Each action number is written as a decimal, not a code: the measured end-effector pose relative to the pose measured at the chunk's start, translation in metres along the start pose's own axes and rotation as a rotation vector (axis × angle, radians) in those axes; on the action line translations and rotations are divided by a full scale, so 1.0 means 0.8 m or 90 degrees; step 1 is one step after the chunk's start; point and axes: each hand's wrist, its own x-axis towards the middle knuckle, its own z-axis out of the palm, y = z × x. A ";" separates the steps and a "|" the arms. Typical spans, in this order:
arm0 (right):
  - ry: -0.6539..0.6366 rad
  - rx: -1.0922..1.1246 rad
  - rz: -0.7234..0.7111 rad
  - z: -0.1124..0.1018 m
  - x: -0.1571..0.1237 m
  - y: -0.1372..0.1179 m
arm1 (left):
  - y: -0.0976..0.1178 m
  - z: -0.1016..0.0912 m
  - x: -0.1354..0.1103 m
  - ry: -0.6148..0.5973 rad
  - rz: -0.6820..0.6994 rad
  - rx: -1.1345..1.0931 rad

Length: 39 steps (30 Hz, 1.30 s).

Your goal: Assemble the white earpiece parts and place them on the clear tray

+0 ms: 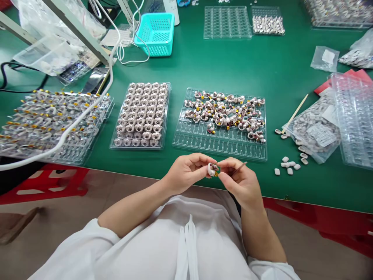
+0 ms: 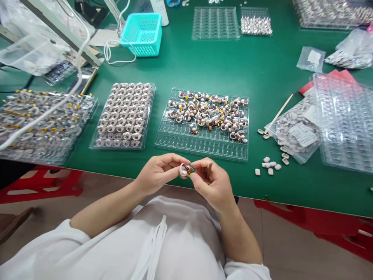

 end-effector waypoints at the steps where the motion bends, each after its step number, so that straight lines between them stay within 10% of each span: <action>1: 0.004 0.014 0.005 -0.005 -0.002 -0.001 | 0.001 0.001 0.000 0.008 -0.007 -0.011; 15: 0.005 -0.004 0.092 -0.004 -0.008 0.009 | -0.019 -0.003 -0.001 0.009 0.139 0.188; 39: 0.139 0.169 0.037 0.033 -0.013 0.028 | -0.027 0.001 0.002 0.043 0.142 0.092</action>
